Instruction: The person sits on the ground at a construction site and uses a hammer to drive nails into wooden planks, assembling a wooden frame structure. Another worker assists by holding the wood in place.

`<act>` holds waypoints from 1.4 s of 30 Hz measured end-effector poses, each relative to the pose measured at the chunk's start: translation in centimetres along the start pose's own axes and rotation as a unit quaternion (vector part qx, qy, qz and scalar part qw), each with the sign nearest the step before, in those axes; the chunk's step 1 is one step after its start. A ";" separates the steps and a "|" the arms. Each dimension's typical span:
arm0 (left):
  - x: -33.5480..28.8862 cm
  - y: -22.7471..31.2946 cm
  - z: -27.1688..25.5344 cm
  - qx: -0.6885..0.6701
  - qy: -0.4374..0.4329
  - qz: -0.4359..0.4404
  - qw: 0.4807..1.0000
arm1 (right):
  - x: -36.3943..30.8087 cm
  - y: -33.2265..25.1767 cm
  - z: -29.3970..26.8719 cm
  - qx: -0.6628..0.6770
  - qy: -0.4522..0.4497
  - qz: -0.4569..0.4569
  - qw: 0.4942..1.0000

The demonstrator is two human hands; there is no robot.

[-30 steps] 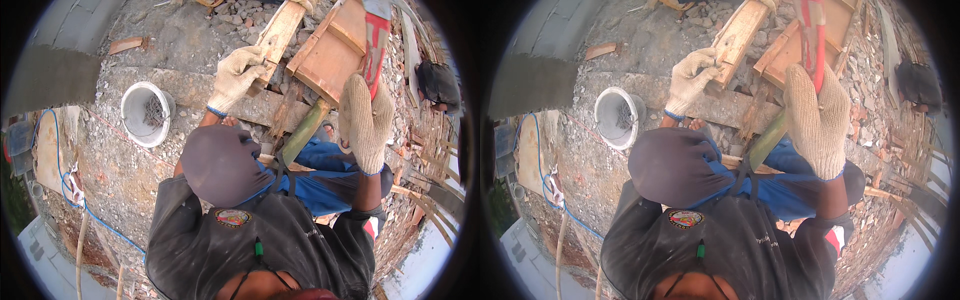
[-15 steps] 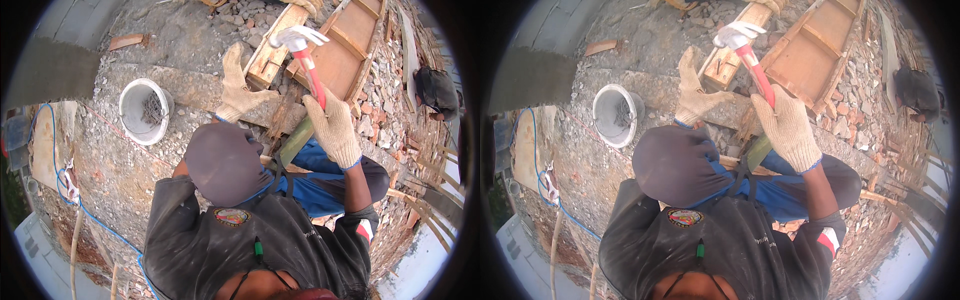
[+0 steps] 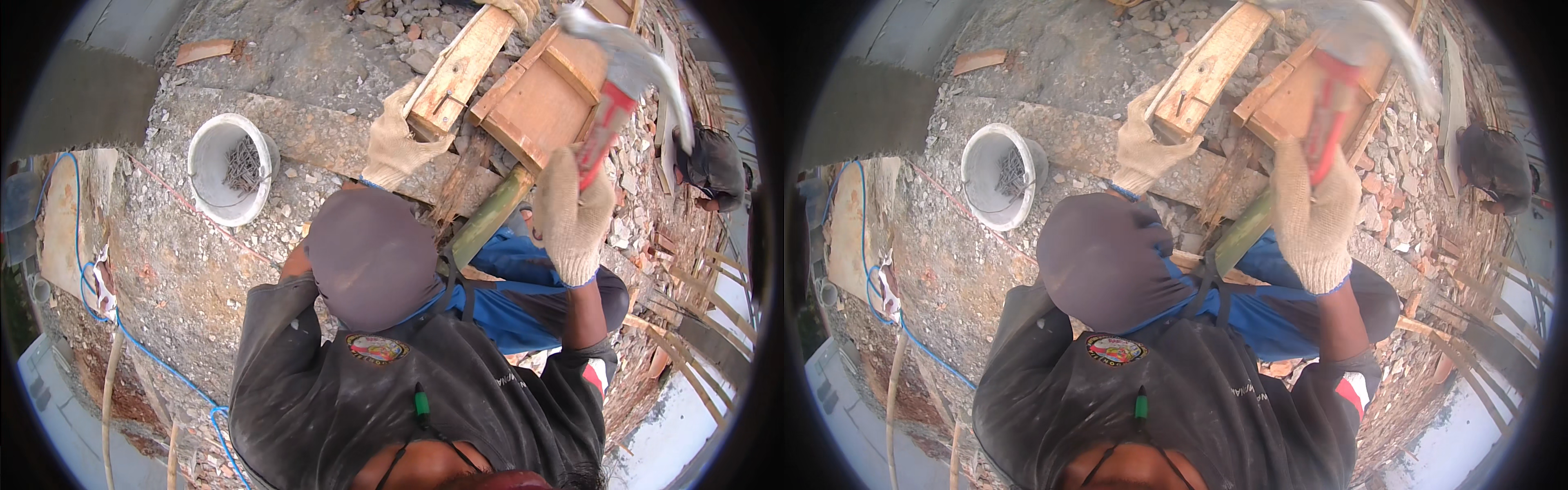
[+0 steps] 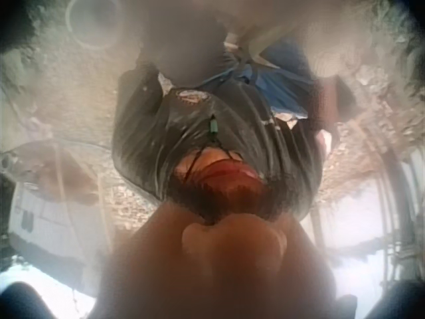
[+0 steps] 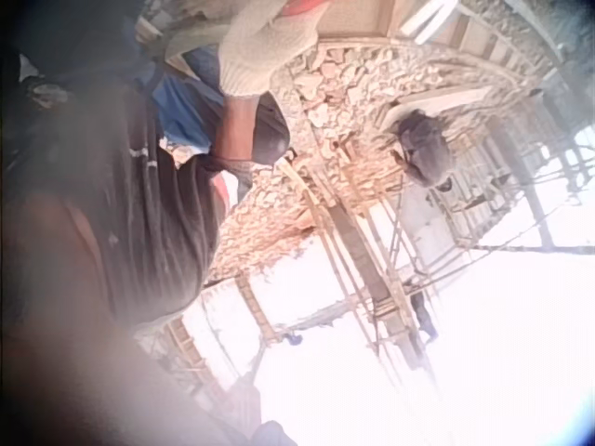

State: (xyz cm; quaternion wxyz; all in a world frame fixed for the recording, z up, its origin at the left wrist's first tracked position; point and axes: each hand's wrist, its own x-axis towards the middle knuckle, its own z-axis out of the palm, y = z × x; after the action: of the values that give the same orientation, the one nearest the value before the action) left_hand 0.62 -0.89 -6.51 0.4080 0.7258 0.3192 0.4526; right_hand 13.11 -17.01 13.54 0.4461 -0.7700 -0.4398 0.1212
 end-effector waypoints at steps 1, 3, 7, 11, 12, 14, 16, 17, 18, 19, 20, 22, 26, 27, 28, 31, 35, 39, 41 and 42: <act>0.0 0.1 0.3 -0.006 -0.002 -0.011 1.000 | 0.1 1.1 -0.3 -0.215 -0.207 0.006 0.954; 0.2 0.2 -0.1 0.002 0.005 -0.016 1.000 | 1.2 0.4 -1.4 -0.203 -0.206 0.015 0.957; 0.1 0.1 -1.1 0.028 0.010 0.009 1.000 | 2.1 -5.1 -4.1 0.035 0.020 0.085 0.996; 0.0 0.4 -1.0 -0.001 -0.014 -0.026 1.000 | 3.2 -2.2 -4.7 0.526 -0.109 -0.068 0.841; -0.2 0.5 -0.7 0.003 -0.019 -0.007 1.000 | 1.2 -1.3 -2.3 0.222 -0.066 -0.027 0.972; -0.4 0.0 -0.5 0.018 -0.019 0.032 0.999 | -1.1 0.1 0.1 -0.143 -0.112 -0.031 0.983; -0.6 -0.4 -0.2 0.022 -0.006 0.044 0.999 | 0.9 0.0 -1.7 -0.155 -0.209 0.065 0.963; -0.3 -1.0 -0.6 0.040 0.003 0.051 0.998 | 2.1 -1.8 -2.0 -0.111 -0.146 0.075 0.980; -0.9 -1.0 -0.7 0.027 -0.001 0.034 0.999 | 2.0 -3.9 -2.7 -0.084 -0.079 0.101 0.988; -0.5 -1.2 -0.7 0.016 0.001 0.026 1.000 | 2.1 -4.8 -3.4 0.065 0.056 0.099 0.991; -0.5 -1.1 -0.3 -0.003 0.002 0.013 1.000 | 2.3 -5.0 -3.9 0.184 0.076 0.065 0.978; -0.5 -0.9 0.3 -0.020 -0.003 -0.013 1.000 | 3.2 -5.0 -4.8 0.395 -0.014 -0.043 0.918; -0.3 -0.6 0.4 0.005 -0.041 0.005 0.999 | -1.4 1.3 -0.4 -0.155 -0.091 -0.004 0.984; -0.7 -1.1 0.2 -0.018 -0.014 -0.002 1.000 | -1.5 1.1 -0.5 -0.201 -0.180 0.023 0.963; -0.1 -1.3 0.1 -0.004 -0.002 -0.003 1.000 | 1.4 -2.8 -2.0 -0.161 -0.263 0.261 0.915; -0.8 -1.3 -0.7 -0.011 -0.004 0.000 1.000 | 2.2 -6.4 -3.8 0.121 0.046 0.100 0.987; -0.7 -0.6 0.4 -0.010 -0.024 -0.013 1.000 | 2.6 -4.6 -4.0 0.469 -0.077 -0.086 0.876; -1.7 -0.5 -0.5 0.011 -0.042 0.001 0.999 | -3.1 3.6 0.4 -0.196 -0.159 -0.070 0.965; -0.6 -0.8 -0.9 0.007 -0.040 -0.028 0.999 | 0.4 -3.9 -1.8 -0.085 -0.177 0.191 0.962; -1.3 -0.8 -0.8 -0.010 -0.032 -0.026 0.999 | 0.8 -5.9 -3.0 -0.032 -0.081 0.166 0.982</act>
State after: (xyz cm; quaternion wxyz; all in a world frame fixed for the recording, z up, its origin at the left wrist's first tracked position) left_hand -0.66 -1.36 -7.55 0.4367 0.7272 0.3207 0.4214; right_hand 11.99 -16.83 20.10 0.3580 -0.8338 -0.3442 0.2411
